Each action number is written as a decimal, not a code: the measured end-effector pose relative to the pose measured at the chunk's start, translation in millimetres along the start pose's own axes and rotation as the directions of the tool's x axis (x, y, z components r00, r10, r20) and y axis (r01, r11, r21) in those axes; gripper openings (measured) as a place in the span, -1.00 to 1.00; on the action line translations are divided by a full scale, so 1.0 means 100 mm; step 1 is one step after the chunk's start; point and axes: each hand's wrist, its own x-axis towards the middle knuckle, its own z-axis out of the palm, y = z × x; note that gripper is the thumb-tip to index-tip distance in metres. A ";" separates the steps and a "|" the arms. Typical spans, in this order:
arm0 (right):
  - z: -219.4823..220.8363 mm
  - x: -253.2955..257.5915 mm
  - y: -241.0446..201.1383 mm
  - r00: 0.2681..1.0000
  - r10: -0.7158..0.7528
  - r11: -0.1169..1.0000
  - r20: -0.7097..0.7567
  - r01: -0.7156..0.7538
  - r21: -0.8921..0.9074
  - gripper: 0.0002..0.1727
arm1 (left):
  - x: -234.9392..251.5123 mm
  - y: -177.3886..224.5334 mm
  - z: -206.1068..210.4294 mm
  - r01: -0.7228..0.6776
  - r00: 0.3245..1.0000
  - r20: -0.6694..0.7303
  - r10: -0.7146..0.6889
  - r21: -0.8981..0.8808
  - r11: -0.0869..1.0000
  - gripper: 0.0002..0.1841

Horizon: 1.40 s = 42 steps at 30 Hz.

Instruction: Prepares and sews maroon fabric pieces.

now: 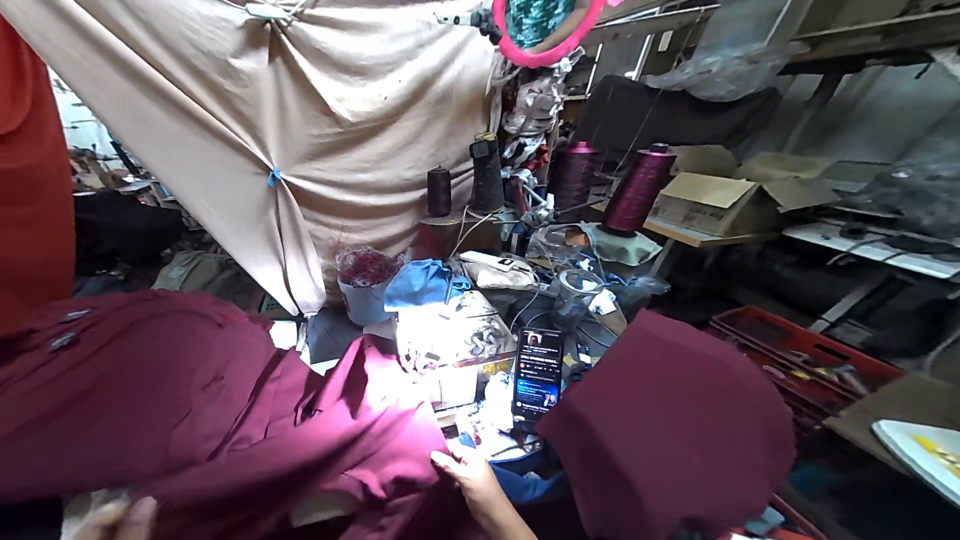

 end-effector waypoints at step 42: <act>0.13 -0.33 0.04 0.931 0.317 0.926 0.182 -0.345 0.151 -0.80 | -0.51 1.20 1.75 -0.418 0.750 0.492 0.442 -0.165 0.894 -0.78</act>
